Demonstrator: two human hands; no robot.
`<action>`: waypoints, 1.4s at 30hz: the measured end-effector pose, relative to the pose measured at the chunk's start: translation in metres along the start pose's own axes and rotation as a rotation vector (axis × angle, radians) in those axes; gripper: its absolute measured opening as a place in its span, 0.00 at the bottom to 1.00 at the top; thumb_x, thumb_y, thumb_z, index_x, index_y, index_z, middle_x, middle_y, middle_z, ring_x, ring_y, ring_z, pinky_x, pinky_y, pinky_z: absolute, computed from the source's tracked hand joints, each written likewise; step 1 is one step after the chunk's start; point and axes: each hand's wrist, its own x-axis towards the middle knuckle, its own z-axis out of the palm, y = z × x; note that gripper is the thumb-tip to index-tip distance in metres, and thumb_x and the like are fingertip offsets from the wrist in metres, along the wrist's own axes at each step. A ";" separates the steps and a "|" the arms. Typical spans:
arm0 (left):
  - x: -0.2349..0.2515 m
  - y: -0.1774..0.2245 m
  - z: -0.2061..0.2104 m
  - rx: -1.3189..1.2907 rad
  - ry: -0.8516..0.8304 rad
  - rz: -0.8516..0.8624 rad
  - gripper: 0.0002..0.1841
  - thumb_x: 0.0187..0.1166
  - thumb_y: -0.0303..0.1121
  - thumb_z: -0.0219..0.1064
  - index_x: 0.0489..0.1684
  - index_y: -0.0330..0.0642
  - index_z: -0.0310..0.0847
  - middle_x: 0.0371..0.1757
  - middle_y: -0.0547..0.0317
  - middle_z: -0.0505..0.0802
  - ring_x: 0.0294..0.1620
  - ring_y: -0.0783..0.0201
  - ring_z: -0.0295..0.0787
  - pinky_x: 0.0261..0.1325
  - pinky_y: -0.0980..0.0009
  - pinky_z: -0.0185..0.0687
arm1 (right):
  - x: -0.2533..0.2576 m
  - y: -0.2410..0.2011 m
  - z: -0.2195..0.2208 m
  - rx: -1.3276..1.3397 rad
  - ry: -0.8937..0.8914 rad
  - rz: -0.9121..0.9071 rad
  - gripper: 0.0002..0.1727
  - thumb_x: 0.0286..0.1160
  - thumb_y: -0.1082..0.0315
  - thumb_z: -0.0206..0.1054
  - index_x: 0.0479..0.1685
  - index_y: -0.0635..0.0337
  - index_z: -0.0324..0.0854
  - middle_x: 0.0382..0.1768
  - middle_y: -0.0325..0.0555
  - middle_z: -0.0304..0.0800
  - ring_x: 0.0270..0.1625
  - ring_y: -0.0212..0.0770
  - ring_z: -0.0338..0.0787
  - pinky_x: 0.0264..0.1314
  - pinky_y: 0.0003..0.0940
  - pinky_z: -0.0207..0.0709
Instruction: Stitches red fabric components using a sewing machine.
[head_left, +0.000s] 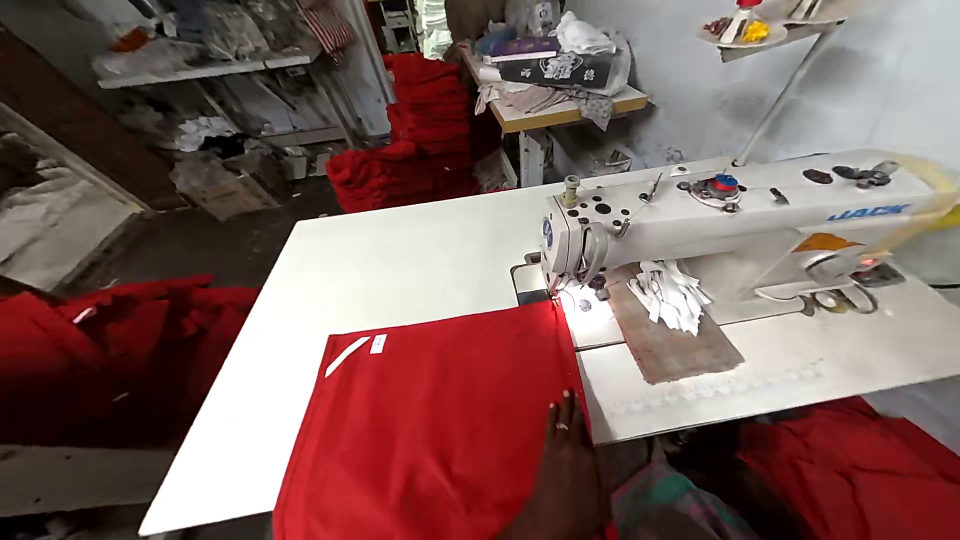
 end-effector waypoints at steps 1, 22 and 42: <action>-0.009 -0.004 0.010 -0.036 0.102 0.033 0.20 0.77 0.28 0.63 0.59 0.18 0.85 0.80 0.22 0.75 0.89 0.28 0.58 0.91 0.38 0.44 | 0.007 0.003 -0.017 0.077 0.087 0.029 0.21 0.87 0.62 0.60 0.41 0.76 0.87 0.41 0.70 0.91 0.51 0.69 0.90 0.59 0.67 0.76; -0.002 0.000 0.029 0.026 0.315 0.023 0.17 0.73 0.27 0.65 0.56 0.26 0.89 0.71 0.36 0.88 0.82 0.25 0.69 0.82 0.24 0.51 | 0.134 0.034 -0.003 0.092 1.142 0.042 0.12 0.64 0.84 0.66 0.45 0.79 0.90 0.37 0.66 0.90 0.35 0.59 0.93 0.40 0.48 0.88; 0.021 0.003 0.023 0.070 0.404 0.007 0.13 0.69 0.29 0.69 0.43 0.31 0.95 0.62 0.37 0.93 0.72 0.36 0.86 0.75 0.41 0.76 | 0.146 0.039 -0.030 0.122 1.018 0.021 0.15 0.69 0.84 0.63 0.53 0.81 0.87 0.46 0.71 0.90 0.46 0.64 0.93 0.53 0.51 0.87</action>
